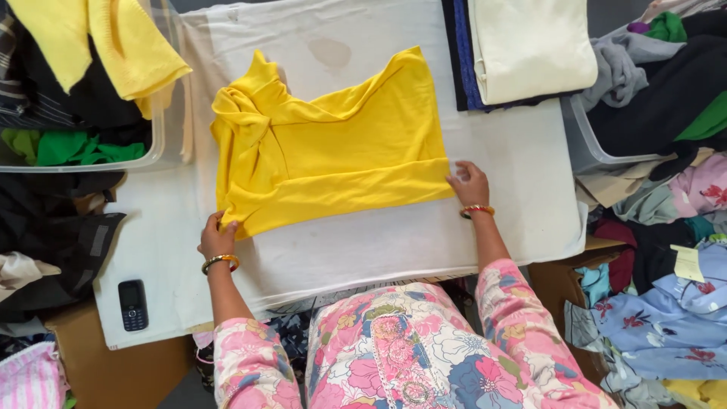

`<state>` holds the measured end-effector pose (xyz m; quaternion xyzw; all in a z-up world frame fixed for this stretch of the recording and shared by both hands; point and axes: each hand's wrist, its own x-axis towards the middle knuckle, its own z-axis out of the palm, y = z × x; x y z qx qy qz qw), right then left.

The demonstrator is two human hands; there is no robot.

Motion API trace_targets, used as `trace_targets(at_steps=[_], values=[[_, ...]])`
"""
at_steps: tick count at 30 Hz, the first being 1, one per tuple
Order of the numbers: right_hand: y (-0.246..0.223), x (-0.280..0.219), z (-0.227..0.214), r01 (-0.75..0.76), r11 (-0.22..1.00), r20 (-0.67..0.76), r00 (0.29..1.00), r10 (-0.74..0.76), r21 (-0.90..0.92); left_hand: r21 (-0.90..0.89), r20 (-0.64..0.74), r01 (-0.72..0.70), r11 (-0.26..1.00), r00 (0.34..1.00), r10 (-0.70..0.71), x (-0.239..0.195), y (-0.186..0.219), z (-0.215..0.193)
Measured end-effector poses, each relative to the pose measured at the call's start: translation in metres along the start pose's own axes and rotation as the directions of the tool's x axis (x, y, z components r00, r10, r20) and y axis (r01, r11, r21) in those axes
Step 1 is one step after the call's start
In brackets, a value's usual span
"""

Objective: The person folds a white cloth and places it on a stack. Then, the person folds a yellow long-sleeved shirt and places it on the stack. Finally, the person folds a yellow short-sleeved shirt and places it on the stack.

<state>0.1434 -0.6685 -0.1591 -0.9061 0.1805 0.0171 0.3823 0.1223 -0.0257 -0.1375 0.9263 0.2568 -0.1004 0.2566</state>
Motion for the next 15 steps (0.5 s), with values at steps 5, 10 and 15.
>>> trace_targets(at_steps=[5, 10, 15], values=[[-0.023, 0.011, 0.019, 0.094, 0.991, -0.150, 0.983, -0.107, -0.090, -0.053, -0.292, -0.080, 0.995, 0.954, 0.062, 0.017, -0.009, 0.035], [-0.007, 0.034, 0.023, -0.154, 0.977, 0.149, 0.973, 0.176, -0.149, -0.221, -0.091, 0.073, 0.972, 0.991, -0.095, 0.028, -0.013, 0.022], [0.007, 0.037, -0.002, -0.308, 0.896, 0.278, 0.935, 0.222, 0.320, -0.426, -0.029, 0.082, 0.901, 0.994, -0.104, 0.008, 0.027, -0.026]])
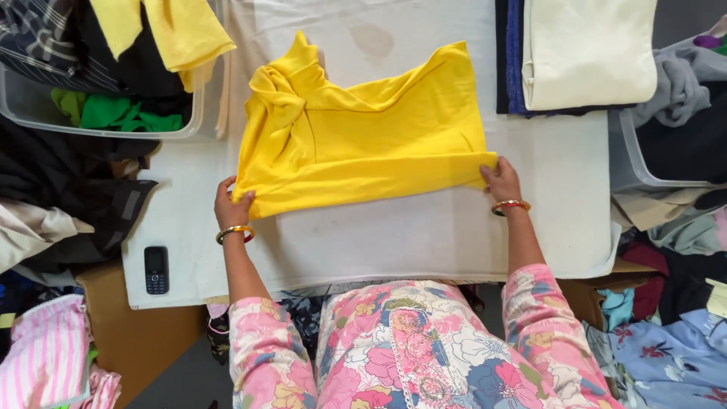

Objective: The person folds a white cloth and places it on a stack. Then, the person folds a yellow long-sleeved shirt and places it on the stack. Finally, the person folds a yellow short-sleeved shirt and places it on the stack.

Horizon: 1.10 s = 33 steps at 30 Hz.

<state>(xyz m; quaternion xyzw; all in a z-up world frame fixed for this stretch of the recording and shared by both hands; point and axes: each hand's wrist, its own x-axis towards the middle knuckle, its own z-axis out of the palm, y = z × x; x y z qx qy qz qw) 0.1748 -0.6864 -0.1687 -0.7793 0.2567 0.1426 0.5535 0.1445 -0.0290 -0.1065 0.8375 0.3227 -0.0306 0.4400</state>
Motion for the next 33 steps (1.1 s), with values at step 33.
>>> trace_targets(at_steps=[33], values=[[-0.112, -0.115, 0.269, 0.862, 0.218, 0.606, 0.482, -0.632, -0.457, -0.829, 0.540, 0.436, 0.350, 0.788, 0.296, -0.066, 0.275, 0.148]])
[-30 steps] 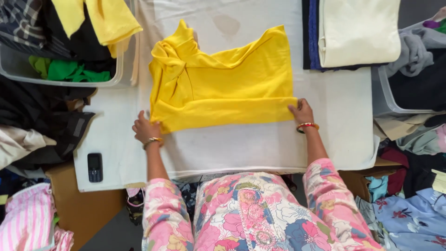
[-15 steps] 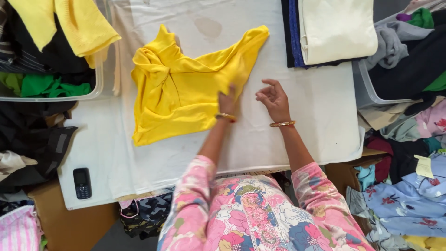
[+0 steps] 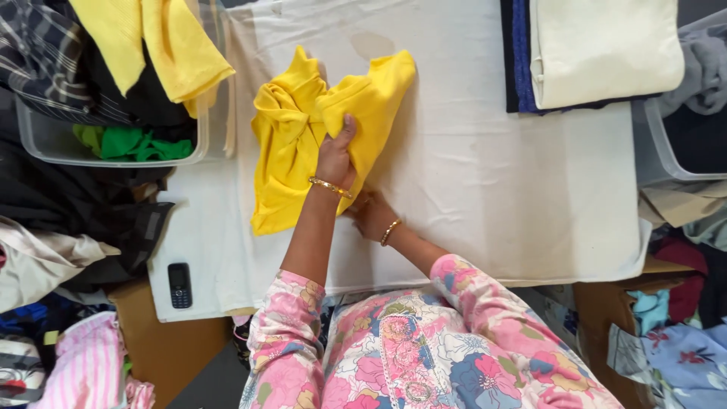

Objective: The person folds a white cloth and places it on a stack. Then, the person folds a yellow long-sleeved shirt and places it on the stack. Finally, the person folds a yellow short-sleeved shirt and places it on the stack.

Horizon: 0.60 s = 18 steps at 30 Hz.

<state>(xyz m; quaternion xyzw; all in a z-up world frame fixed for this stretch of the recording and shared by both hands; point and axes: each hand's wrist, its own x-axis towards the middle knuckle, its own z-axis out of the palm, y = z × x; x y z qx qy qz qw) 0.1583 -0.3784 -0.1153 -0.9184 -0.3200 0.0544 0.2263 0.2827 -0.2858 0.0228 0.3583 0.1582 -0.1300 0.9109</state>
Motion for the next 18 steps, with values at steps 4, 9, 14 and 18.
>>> trace_targets(at_steps=[4, 9, 14, 18], values=[[-0.015, 0.031, -0.029, 0.093, 0.995, 0.370, 0.923, -0.102, 0.042, 0.039, -0.002, 0.020, 0.999, 1.000, -0.020, -0.002, 0.005, 0.020], [0.049, 0.068, 0.028, -0.112, 0.915, 0.138, 0.988, 0.062, 0.389, 0.053, -0.006, 0.035, 0.998, 0.999, -0.035, -0.007, 0.006, 0.025], [0.186, 0.079, 0.009, -0.117, 0.962, 0.070, 0.992, 0.103, 0.246, 0.097, 0.006, 0.001, 0.995, 1.000, -0.002, -0.026, 0.006, 0.029], [0.284, 0.054, -0.111, -0.417, 0.805, -0.425, 0.875, 0.230, -0.423, 0.719, -0.199, 0.091, 0.689, 0.977, 0.078, -0.030, -0.039, 0.008]])
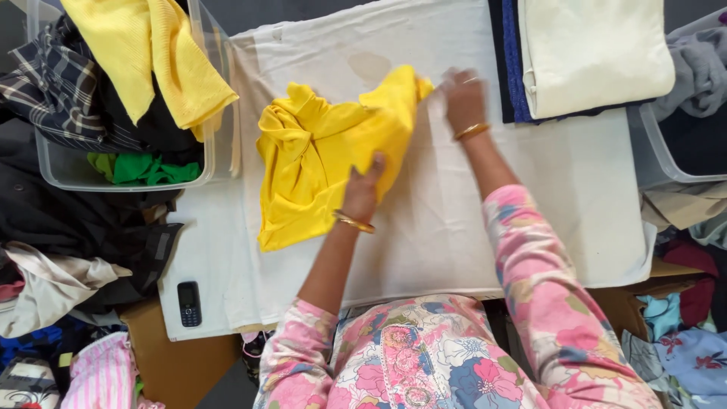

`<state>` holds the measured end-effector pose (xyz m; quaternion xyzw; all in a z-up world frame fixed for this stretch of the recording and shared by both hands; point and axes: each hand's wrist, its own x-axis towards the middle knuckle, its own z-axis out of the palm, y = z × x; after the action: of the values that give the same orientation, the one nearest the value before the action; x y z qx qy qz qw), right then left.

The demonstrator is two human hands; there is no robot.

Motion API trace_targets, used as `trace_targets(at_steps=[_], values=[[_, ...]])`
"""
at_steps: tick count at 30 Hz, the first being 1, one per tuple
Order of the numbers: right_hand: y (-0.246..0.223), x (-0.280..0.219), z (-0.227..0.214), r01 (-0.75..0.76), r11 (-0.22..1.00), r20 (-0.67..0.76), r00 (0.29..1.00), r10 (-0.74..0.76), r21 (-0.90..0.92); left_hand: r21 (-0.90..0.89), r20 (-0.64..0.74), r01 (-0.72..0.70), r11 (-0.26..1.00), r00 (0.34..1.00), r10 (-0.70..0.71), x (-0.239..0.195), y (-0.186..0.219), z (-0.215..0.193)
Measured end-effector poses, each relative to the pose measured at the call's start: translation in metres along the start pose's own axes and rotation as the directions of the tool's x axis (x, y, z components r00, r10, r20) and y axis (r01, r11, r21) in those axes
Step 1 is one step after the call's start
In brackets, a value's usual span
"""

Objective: The person folds a white cloth and places it on a stack. Then, the person folds a yellow long-sleeved shirt and places it on the stack. Finally, the person folds a yellow short-sleeved shirt and places it on the stack.

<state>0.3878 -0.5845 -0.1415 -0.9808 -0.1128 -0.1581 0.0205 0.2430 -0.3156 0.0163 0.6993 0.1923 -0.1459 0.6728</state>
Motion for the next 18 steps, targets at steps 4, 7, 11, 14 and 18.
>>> trace_targets(at_steps=[4, 7, 11, 14, 18], values=[[0.034, -0.005, -0.077, -0.106, 0.992, -0.238, 0.964, 0.119, 0.065, 0.145, 0.208, -0.176, 0.974, 0.968, 0.144, 0.027, -0.134, 0.091], [0.061, -0.063, -0.016, -0.477, 0.613, 0.305, 0.878, 0.370, 0.630, 0.489, 0.320, -0.488, 0.723, 0.871, 0.372, 0.010, -0.175, 0.144], [0.052, -0.142, -0.011, -0.590, 0.322, 0.477, 0.798, 0.368, 0.740, 0.724, 0.566, -0.554, 0.412, 0.818, 0.106, -0.018, -0.164, 0.105], [0.020, -0.187, -0.056, -0.499, 0.561, 0.370, 0.866, 0.336, 0.660, 0.726, 0.261, -0.436, 0.532, 0.890, 0.374, -0.023, -0.156, 0.010], [-0.002, -0.229, -0.065, -0.370, 0.752, 0.183, 0.928, 0.324, 0.545, 0.783, -0.442, -0.014, 0.622, 0.691, 0.572, -0.025, -0.175, -0.155]])
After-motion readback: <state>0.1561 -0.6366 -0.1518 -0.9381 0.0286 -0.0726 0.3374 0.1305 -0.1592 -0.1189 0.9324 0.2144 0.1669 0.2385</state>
